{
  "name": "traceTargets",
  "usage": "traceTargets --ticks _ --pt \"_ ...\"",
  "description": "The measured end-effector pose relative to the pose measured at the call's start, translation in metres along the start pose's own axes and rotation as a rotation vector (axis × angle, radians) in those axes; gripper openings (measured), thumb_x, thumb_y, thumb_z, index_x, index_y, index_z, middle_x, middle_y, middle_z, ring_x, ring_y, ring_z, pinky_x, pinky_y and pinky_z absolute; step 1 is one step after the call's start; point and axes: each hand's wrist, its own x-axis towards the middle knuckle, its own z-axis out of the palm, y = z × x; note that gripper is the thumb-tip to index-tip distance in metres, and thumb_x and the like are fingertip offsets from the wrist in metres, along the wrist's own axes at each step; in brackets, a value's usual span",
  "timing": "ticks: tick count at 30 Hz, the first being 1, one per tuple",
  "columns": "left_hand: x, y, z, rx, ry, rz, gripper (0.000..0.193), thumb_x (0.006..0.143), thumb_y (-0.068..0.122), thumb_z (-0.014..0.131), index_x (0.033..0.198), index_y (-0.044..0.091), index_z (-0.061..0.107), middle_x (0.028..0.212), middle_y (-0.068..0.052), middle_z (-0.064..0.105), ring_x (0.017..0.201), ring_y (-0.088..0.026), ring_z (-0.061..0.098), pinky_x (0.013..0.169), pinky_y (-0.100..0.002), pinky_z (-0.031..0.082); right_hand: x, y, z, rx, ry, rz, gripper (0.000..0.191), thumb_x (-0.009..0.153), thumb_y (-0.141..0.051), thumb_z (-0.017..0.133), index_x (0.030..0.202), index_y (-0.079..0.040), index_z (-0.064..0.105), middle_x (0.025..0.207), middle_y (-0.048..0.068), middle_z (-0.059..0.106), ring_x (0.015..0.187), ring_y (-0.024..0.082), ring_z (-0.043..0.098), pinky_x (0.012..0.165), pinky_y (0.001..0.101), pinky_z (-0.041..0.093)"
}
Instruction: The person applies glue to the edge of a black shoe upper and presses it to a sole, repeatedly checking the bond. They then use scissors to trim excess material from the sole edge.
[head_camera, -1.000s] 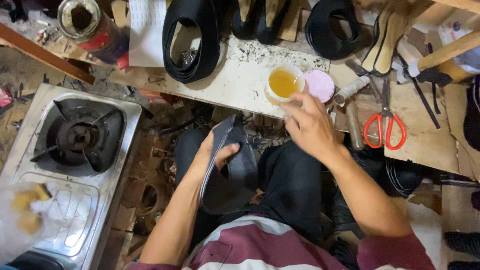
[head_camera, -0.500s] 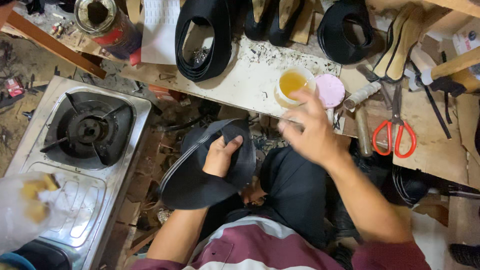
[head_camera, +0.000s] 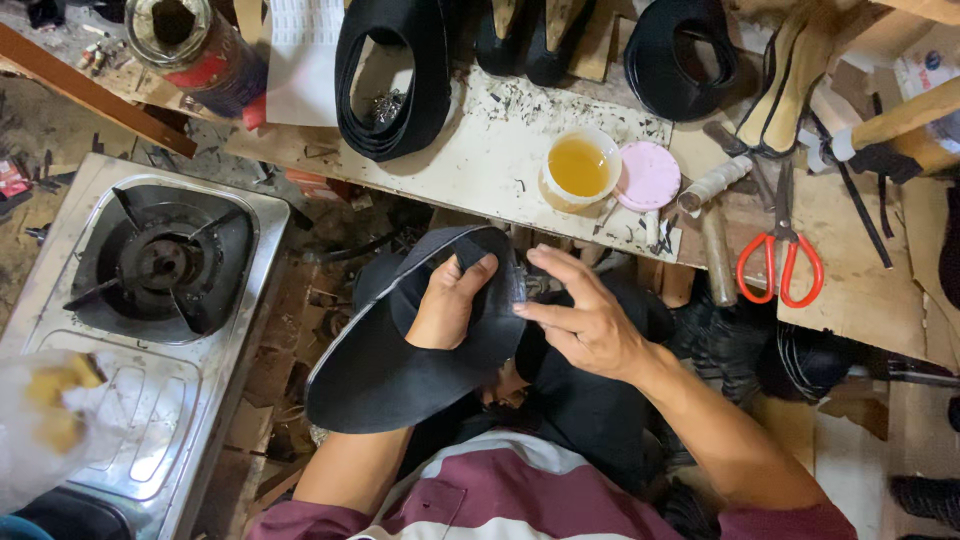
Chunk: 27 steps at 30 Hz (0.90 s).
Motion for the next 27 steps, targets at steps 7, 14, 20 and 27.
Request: traceTargets --ticks 7,14,20,27 --pt "0.009 0.012 -0.008 0.008 0.062 0.004 0.009 0.104 0.008 0.061 0.109 0.005 0.067 0.096 0.001 0.066 0.087 -0.010 0.059 0.076 -0.026 0.048 0.003 0.001 -0.003 -0.028 -0.054 -0.045 0.046 0.072 0.006 0.069 0.113 -0.013 0.078 0.148 0.020 0.051 0.142 0.041 0.046 0.119 0.0488 0.040" --pt "0.012 0.051 -0.014 0.110 0.145 0.127 0.026 0.097 0.009 0.061 0.122 0.007 0.065 0.098 -0.001 0.071 0.081 -0.009 0.064 0.072 -0.025 0.054 0.026 0.053 -0.030 -0.261 0.130 0.309 0.034 0.087 -0.011 0.072 0.120 -0.006 0.075 0.149 0.019 0.055 0.138 0.037 0.052 0.116 0.0461 0.043" --pt "0.031 0.048 -0.032 -0.150 0.104 0.029 0.011 0.099 0.013 0.060 0.108 0.010 0.067 0.086 0.002 0.069 0.071 -0.008 0.064 0.064 -0.024 0.054 0.059 0.094 -0.038 -0.543 0.071 0.291 0.058 0.070 -0.038 0.088 0.116 -0.005 0.077 0.153 0.023 0.045 0.139 0.046 0.040 0.111 0.0581 0.034" --pt "0.032 0.039 -0.042 -0.270 0.206 -0.097 0.011 0.095 0.005 0.060 0.103 0.009 0.067 0.089 0.002 0.070 0.073 -0.006 0.067 0.066 -0.019 0.056 0.047 0.099 -0.041 -0.485 0.104 0.277 0.036 0.078 -0.035 0.088 0.099 -0.008 0.078 0.151 0.015 0.051 0.146 0.042 0.042 0.119 0.0507 0.035"
